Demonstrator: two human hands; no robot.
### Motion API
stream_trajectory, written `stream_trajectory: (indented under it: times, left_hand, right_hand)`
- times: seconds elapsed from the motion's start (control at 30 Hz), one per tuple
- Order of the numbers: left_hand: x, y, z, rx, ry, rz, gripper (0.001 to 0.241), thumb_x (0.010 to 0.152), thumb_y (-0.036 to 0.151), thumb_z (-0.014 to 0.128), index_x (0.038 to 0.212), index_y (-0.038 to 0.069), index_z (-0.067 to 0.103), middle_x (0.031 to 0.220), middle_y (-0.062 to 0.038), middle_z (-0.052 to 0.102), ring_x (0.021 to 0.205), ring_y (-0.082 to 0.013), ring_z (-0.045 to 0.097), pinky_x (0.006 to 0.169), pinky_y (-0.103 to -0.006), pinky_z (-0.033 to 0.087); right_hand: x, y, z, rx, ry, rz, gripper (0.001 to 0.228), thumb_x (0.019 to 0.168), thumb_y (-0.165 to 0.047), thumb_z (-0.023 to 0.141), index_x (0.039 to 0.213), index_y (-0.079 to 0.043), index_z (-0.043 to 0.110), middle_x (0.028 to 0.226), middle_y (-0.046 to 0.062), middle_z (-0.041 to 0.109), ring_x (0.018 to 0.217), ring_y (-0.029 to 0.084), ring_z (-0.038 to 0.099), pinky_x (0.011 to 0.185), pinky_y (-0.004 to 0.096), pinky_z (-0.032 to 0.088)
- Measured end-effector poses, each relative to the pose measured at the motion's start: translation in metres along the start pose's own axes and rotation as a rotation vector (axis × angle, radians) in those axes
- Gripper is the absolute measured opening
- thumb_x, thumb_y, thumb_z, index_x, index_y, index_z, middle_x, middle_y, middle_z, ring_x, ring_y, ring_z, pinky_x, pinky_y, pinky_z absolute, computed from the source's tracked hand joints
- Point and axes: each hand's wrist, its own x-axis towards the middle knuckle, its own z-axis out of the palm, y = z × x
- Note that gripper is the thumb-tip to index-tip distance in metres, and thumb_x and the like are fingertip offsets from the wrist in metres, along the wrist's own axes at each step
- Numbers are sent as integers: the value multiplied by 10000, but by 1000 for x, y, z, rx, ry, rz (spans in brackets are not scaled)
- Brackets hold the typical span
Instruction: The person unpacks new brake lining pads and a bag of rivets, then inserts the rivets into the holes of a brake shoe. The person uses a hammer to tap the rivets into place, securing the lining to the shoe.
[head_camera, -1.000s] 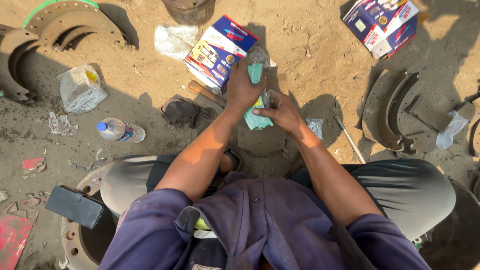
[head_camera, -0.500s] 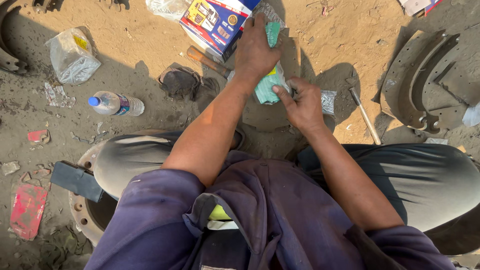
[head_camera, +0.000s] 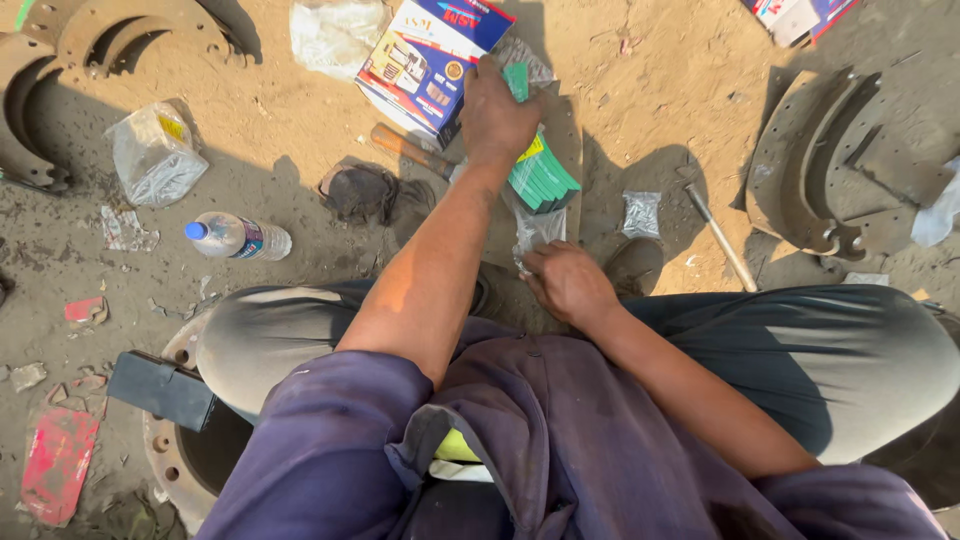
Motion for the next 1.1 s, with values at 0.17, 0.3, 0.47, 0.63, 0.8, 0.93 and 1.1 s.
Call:
stream_trajectory:
  times: [0.17, 0.3, 0.47, 0.63, 0.8, 0.93, 1.1]
  left_hand:
    - [-14, 18, -3, -88, 21, 10, 960, 717, 256, 848, 1490, -6, 342, 1426, -311, 440, 1263, -492, 493, 1038, -511, 445]
    - [-8, 20, -8, -114, 8, 23, 788, 725, 265, 850, 1359, -9, 470, 1311, -262, 549, 1208, -459, 556, 987, -515, 482]
    - [-3, -13, 14, -330, 191, 190, 605, 725, 312, 863, 1181, -4, 619, 1161, -245, 626, 1101, -432, 605, 938, -484, 500]
    - [3, -37, 40, -371, 118, 252, 428, 847, 328, 795, 1105, 19, 650, 1113, -224, 686, 1124, -410, 621, 968, -485, 489]
    - [8, -55, 61, -330, 8, 265, 544, 982, 361, 677, 1302, -50, 519, 1257, -290, 583, 1209, -454, 536, 1016, -517, 425]
    - [13, -50, 63, -289, -9, 341, 679, 1025, 384, 633, 1441, -90, 382, 1400, -319, 462, 1313, -479, 431, 1083, -541, 319]
    - [-28, -16, 17, -162, -142, 237, 608, 950, 369, 644, 1423, 39, 453, 1488, -214, 419, 1385, -427, 369, 1151, -562, 260]
  right_hand:
    - [46, 41, 43, -161, -236, 19, 208, 860, -203, 621, 977, -75, 738, 1012, 202, 723, 987, 396, 683, 914, 510, 519]
    - [61, 34, 25, -105, -400, 123, 383, 895, -331, 708, 1151, -46, 699, 1168, 223, 670, 1148, 390, 615, 1003, 479, 483]
    - [39, 2, -20, 63, -345, 182, 519, 857, -355, 776, 1265, -52, 666, 1269, 222, 638, 1221, 380, 591, 1043, 440, 465]
    - [36, -25, -72, 266, -125, 93, 462, 869, -320, 750, 1218, -24, 678, 1198, 180, 695, 1162, 341, 667, 1000, 425, 521]
    - [57, -38, -88, -131, 357, 79, 592, 794, -280, 788, 1279, -22, 568, 1205, 198, 638, 1138, 387, 568, 942, 483, 462]
    - [68, -17, -71, -146, 394, 176, 773, 749, -311, 838, 1314, 32, 437, 1222, 296, 543, 1144, 442, 530, 928, 482, 475]
    - [63, 42, -44, -154, 301, 378, 895, 733, -349, 838, 1454, -43, 406, 1223, 234, 608, 1173, 408, 605, 968, 469, 503]
